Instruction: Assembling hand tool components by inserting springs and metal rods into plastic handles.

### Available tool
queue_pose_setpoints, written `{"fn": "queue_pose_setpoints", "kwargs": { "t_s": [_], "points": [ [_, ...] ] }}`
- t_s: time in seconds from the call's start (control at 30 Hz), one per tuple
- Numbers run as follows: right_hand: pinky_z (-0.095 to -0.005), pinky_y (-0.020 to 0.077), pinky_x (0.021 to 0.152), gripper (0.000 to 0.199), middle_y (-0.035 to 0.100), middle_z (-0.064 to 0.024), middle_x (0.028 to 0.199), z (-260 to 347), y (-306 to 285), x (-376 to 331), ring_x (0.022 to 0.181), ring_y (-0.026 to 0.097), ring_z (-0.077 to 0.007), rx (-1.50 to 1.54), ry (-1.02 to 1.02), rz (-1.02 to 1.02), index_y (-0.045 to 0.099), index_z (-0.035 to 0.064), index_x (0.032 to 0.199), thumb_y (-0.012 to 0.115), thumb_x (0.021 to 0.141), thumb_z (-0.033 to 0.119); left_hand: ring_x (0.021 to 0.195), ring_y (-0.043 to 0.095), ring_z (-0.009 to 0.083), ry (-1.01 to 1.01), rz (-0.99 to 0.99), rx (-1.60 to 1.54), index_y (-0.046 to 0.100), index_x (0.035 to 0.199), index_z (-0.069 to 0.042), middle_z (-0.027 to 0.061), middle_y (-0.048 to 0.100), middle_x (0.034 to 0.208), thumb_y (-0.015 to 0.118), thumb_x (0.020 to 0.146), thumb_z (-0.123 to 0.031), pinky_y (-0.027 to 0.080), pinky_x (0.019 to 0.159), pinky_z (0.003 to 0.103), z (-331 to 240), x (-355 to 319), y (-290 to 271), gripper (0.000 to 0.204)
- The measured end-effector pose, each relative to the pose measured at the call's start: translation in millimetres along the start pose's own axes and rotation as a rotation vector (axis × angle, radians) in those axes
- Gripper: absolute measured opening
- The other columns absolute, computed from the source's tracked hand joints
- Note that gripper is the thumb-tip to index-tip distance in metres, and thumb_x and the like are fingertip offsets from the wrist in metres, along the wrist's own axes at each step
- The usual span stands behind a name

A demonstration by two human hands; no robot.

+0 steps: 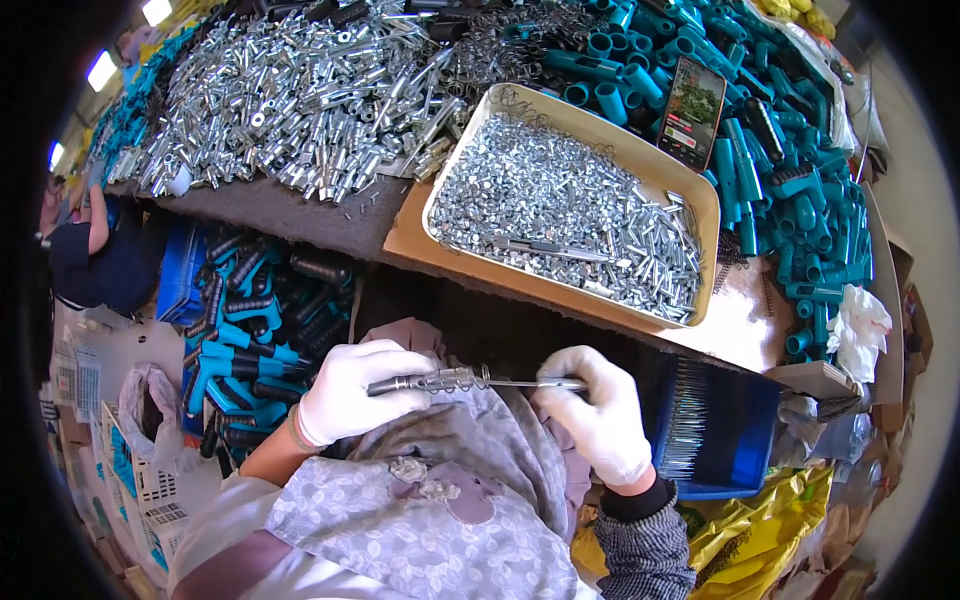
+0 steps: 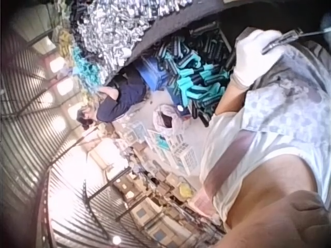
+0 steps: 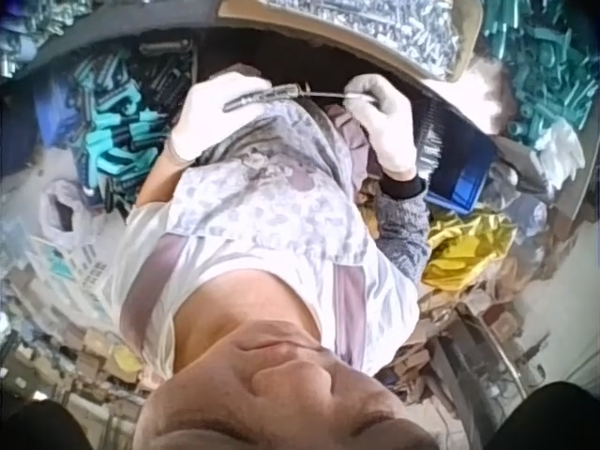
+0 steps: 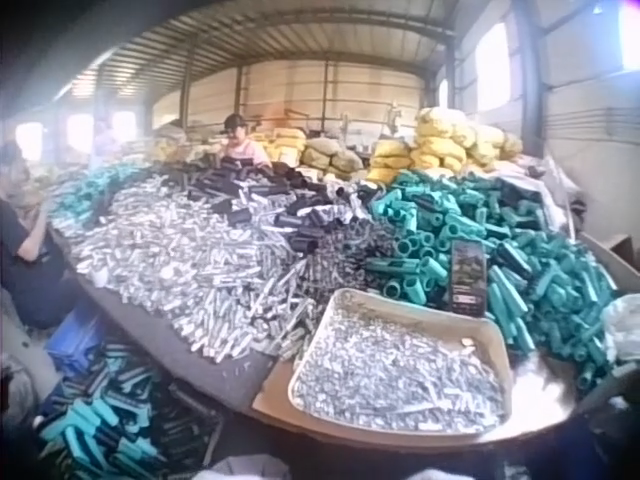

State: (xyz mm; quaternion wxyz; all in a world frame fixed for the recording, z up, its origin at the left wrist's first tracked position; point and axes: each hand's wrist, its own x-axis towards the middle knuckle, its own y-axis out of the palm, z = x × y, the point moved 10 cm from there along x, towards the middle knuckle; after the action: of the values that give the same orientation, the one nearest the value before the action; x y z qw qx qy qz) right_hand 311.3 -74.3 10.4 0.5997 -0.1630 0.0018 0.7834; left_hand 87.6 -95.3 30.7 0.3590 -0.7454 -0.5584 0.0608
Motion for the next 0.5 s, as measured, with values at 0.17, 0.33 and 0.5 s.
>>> {"fn": "queue_pose_setpoints", "kwargs": {
  "t_s": [0.17,0.33,0.5],
  "points": [
    [-0.0241,0.0473,0.069,0.017,0.062,-0.0027,0.081,-1,26,5,0.073,0.055,-0.0084,-0.005,-0.008,0.118,0.062,-0.0029,0.097,0.066,0.083,0.007,0.073,0.069,0.0283,0.015,0.021,-0.044,0.073,0.103,-0.007,0.0108,0.069,0.085,0.079,0.079,-0.020,0.054,0.065,0.034,-6,1,8,0.029],
    [-0.0265,0.0494,0.072,0.018,0.063,-0.0053,0.083,-1,30,5,0.076,0.058,-0.0109,-0.040,-0.037,0.143,0.062,-0.0027,0.098,0.066,0.084,0.008,0.074,0.069,0.0278,0.008,0.057,-0.037,0.072,0.104,-0.006,0.0112,0.069,0.085,0.079,0.079,-0.021,0.055,0.065,0.033,-6,-3,4,0.029],
    [-0.0278,0.0511,0.074,0.017,0.065,-0.0067,0.084,1,38,4,0.078,0.061,-0.0119,-0.104,-0.060,0.223,0.063,-0.0025,0.098,0.065,0.084,0.006,0.074,0.069,0.0289,0.037,0.077,-0.066,0.071,0.102,-0.001,0.0143,0.070,0.087,0.082,0.074,-0.012,0.054,0.066,0.033,-11,-2,11,0.032]
  ]
}}
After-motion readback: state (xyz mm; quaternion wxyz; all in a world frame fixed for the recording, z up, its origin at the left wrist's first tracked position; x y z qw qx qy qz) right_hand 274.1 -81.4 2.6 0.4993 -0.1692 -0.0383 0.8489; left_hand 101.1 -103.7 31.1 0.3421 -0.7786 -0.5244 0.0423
